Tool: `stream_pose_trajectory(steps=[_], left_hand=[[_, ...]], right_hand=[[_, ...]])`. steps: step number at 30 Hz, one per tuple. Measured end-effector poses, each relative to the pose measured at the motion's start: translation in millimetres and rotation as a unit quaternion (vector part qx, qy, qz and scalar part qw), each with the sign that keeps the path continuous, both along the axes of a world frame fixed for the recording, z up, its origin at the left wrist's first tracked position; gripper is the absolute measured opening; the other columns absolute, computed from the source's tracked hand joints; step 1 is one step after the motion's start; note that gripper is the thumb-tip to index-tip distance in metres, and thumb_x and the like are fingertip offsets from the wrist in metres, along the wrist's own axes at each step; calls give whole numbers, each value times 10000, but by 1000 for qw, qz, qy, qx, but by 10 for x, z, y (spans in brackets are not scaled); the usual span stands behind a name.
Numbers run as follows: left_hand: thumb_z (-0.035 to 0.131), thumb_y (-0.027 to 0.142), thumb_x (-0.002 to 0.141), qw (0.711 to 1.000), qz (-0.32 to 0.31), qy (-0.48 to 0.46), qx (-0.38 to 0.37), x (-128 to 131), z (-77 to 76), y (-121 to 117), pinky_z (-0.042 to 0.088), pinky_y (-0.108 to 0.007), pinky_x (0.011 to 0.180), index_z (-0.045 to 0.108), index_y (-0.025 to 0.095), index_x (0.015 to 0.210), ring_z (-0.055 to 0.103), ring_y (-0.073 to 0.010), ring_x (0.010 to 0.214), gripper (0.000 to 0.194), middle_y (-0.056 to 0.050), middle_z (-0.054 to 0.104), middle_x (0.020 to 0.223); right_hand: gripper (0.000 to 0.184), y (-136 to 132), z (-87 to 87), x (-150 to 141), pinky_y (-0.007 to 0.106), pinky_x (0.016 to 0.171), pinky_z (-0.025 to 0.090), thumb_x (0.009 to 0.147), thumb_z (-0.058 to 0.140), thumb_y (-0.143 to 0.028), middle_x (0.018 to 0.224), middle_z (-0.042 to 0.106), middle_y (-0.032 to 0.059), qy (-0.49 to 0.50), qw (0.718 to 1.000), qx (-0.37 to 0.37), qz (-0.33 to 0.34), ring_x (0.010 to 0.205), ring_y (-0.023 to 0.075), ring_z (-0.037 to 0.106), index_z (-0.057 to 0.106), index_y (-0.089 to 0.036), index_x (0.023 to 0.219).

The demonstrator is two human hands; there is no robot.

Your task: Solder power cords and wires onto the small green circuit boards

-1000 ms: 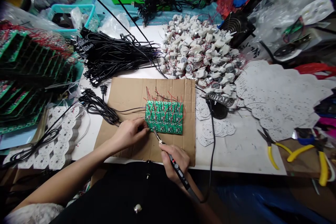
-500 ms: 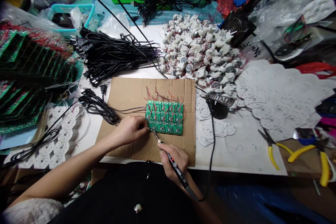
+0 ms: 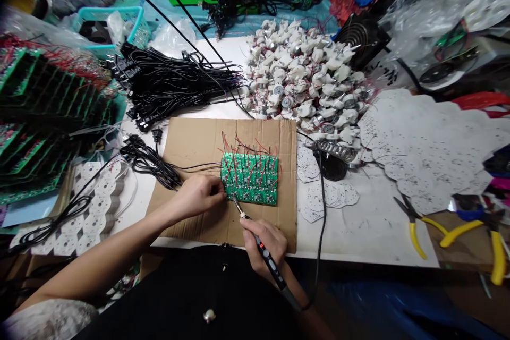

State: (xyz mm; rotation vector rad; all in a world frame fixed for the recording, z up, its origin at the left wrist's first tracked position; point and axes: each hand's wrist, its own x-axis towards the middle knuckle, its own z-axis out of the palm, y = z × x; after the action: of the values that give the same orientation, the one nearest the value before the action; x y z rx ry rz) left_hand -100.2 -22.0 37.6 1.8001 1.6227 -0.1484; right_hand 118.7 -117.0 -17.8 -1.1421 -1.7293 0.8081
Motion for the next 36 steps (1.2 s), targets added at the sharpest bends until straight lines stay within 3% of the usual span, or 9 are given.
stream_pose_trajectory(steps=[21, 32, 36], left_hand=[[573, 228, 791, 1000, 5, -13, -4, -3, 9, 23, 362, -272, 634, 686, 190, 718, 601, -176, 667, 140, -25, 690, 706], [576, 232, 832, 999, -7, 31, 36, 39, 39, -73, 437, -303, 690, 675, 196, 779, 676, -237, 787, 118, -70, 718, 813], [605, 316, 889, 996, -32, 49, 70, -13, 102, -49, 433, -300, 674, 665, 198, 857, 684, -245, 831, 137, -75, 719, 908]], right_hand=[[238, 6, 25, 11, 252, 628, 624, 945, 562, -143, 811, 781, 8, -7, 1000, -11, -14, 664, 151, 762, 701, -234, 1116], [227, -42, -168, 24, 230, 540, 620, 960, 565, -191, 806, 772, 8, 37, 999, 5, -33, 609, 150, 746, 718, -249, 1117], [217, -54, -140, 32, 229, 520, 615, 971, 569, -230, 778, 769, 3, 56, 997, -21, -51, 547, 143, 729, 738, -246, 1107]])
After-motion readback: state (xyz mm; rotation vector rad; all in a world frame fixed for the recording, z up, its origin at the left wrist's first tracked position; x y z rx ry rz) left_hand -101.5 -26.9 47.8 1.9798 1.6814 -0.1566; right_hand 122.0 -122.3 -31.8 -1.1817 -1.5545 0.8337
